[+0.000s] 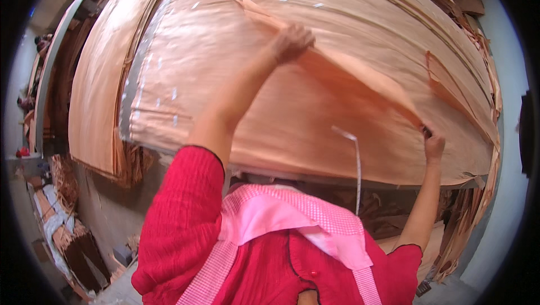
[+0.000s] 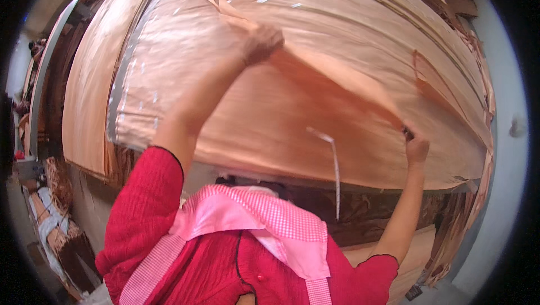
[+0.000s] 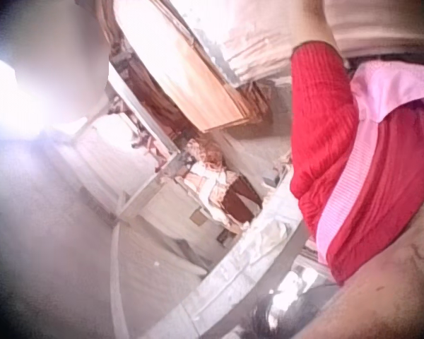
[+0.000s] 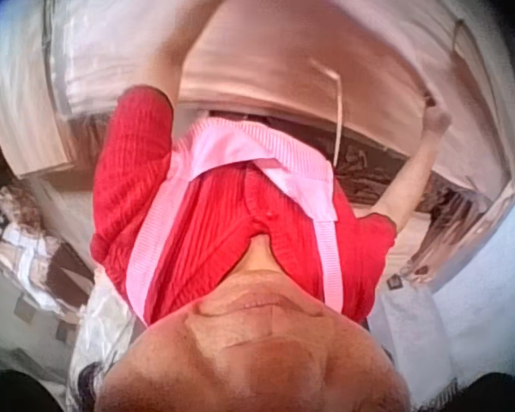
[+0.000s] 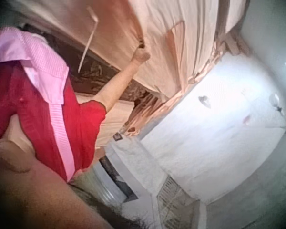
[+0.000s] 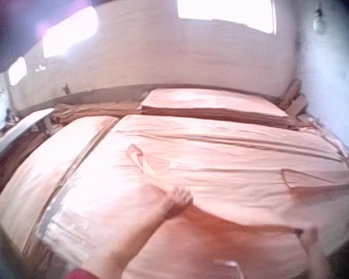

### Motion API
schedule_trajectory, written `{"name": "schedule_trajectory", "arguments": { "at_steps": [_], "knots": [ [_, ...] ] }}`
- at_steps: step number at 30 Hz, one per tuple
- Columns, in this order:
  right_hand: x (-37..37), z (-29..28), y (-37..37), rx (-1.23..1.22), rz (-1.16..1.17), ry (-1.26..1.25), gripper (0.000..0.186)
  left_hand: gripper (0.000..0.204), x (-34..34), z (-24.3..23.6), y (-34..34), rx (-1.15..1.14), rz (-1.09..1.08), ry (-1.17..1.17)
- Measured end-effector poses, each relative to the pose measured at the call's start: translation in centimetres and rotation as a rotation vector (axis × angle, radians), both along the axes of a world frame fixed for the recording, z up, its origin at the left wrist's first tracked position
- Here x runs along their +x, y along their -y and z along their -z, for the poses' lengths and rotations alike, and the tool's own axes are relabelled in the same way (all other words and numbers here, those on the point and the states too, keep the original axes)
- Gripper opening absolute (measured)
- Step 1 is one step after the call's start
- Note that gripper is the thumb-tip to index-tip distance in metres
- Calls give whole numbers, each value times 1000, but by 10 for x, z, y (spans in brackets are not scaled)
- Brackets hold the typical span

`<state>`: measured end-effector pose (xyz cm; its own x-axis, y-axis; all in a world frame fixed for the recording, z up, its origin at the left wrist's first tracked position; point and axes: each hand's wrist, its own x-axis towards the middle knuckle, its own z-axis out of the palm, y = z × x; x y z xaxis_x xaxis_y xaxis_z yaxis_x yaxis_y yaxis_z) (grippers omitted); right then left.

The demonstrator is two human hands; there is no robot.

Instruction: The person cuts strips of wood veneer using a utility knife while holding the material against a metal straight edge on a workshop table.

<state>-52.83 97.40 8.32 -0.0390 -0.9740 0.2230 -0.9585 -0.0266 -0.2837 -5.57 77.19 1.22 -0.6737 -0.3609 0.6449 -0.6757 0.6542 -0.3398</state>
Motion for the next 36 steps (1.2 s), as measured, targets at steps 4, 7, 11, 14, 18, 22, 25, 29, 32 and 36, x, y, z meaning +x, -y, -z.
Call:
{"name": "schedule_trajectory", "arguments": {
  "at_steps": [4, 7, 11, 14, 18, 22, 25, 29, 32, 36],
  "knots": [
    [83, -26, 24, -252, -173, -196, 33, 13, 146, -79, 14, 92, -167, -177],
    [164, -43, 21, -350, -282, -126, 35, 11, 229, -160, -43, -179, -60, -265],
    [201, -47, 4, -358, -312, -213, 37, 23, 284, -140, -166, -60, -174, -116],
    [170, -19, -20, -282, -244, -396, 36, 40, 269, -54, -249, 193, -196, -67],
    [136, 12, -51, 17, -67, -508, 33, 45, 210, 52, -309, 466, -165, -118],
    [204, 2, -53, 93, -75, -265, 26, 43, 187, 92, -321, 539, -222, -169],
    [314, 23, -49, 269, -125, 220, 11, 43, 186, 93, -322, 578, -222, -169],
    [457, 79, -52, 769, -86, 928, 22, 39, 197, 80, -327, 677, -118, -275],
    [492, 132, -51, 823, -229, 1101, 16, 36, 236, 91, -308, 865, -174, -770],
    [498, 141, -49, 714, -317, 654, 19, 35, 279, 99, -294, 739, -573, -966]
  ]
}}
